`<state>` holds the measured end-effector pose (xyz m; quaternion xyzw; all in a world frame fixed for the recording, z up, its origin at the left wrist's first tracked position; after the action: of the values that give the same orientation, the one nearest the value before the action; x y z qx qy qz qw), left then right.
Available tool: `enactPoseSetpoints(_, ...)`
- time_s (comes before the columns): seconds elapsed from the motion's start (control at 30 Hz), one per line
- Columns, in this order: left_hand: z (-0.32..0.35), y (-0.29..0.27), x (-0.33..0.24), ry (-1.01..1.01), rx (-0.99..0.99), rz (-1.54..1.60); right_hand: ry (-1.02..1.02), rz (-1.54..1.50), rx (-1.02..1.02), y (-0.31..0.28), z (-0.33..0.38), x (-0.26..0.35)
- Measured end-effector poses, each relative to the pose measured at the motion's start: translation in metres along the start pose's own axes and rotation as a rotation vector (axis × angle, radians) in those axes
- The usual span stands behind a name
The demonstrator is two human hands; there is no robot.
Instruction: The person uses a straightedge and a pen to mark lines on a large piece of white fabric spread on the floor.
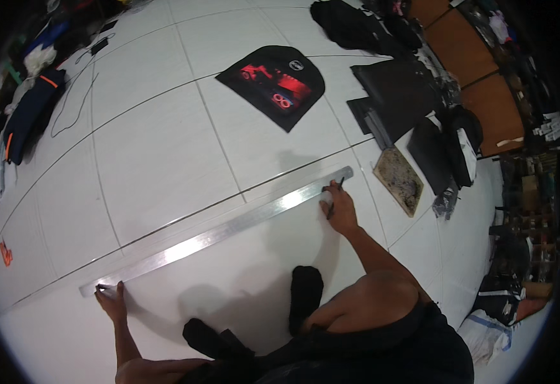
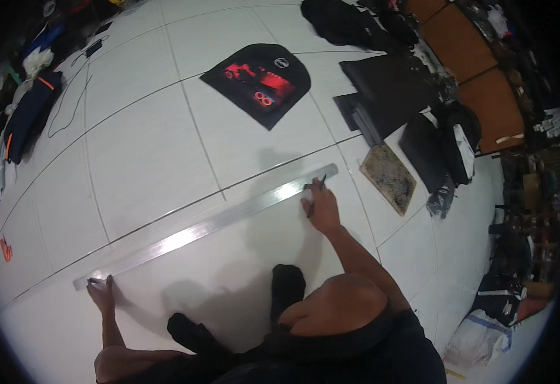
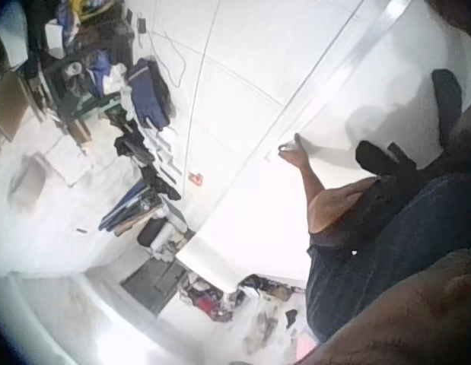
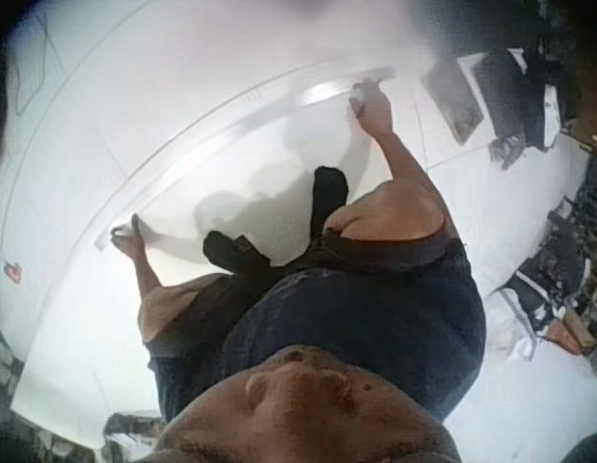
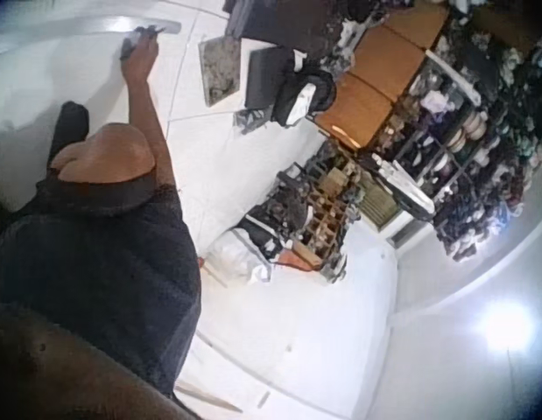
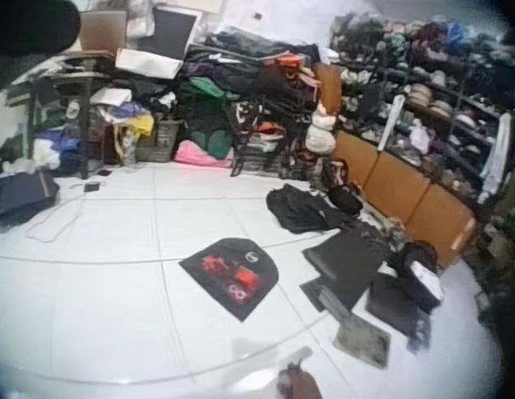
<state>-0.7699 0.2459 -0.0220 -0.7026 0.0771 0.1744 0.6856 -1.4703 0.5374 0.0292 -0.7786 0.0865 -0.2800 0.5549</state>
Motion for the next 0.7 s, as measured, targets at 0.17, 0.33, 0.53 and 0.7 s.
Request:
enactPoseSetpoints(0.17, -0.003, -0.012, 0.008, 0.041, -0.072, 0.003, -0.021, 0.011, 0.026, 0.009, -0.003, 0.010)
enactPoseSetpoints(0.33, 0.005, -0.010, -0.029, 0.021, -0.043, 0.004, 0.039, 0.073, 0.120, -0.004, -0.007, 0.000)
enactPoseSetpoints(0.53, 0.012, -0.016, -0.021, -0.073, -0.040, 0.034, -0.094, 0.050, 0.119, 0.003, -0.016, 0.011)
enactPoseSetpoints(0.7, 0.007, -0.012, -0.006, -0.045, -0.163, -0.015, -0.130, 0.014, 0.135, 0.020, -0.004, -0.018)
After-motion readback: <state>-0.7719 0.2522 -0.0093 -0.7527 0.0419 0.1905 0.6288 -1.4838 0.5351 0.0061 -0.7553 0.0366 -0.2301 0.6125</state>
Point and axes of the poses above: each hand's wrist, its own z-axis away from the middle knuckle, its own y-axis out of the palm, x = y × z, the point moved 4 cm from there along -z, towards the middle knuckle, and after that the axes turned 7 degrees about -x, right-handed, at the moved point
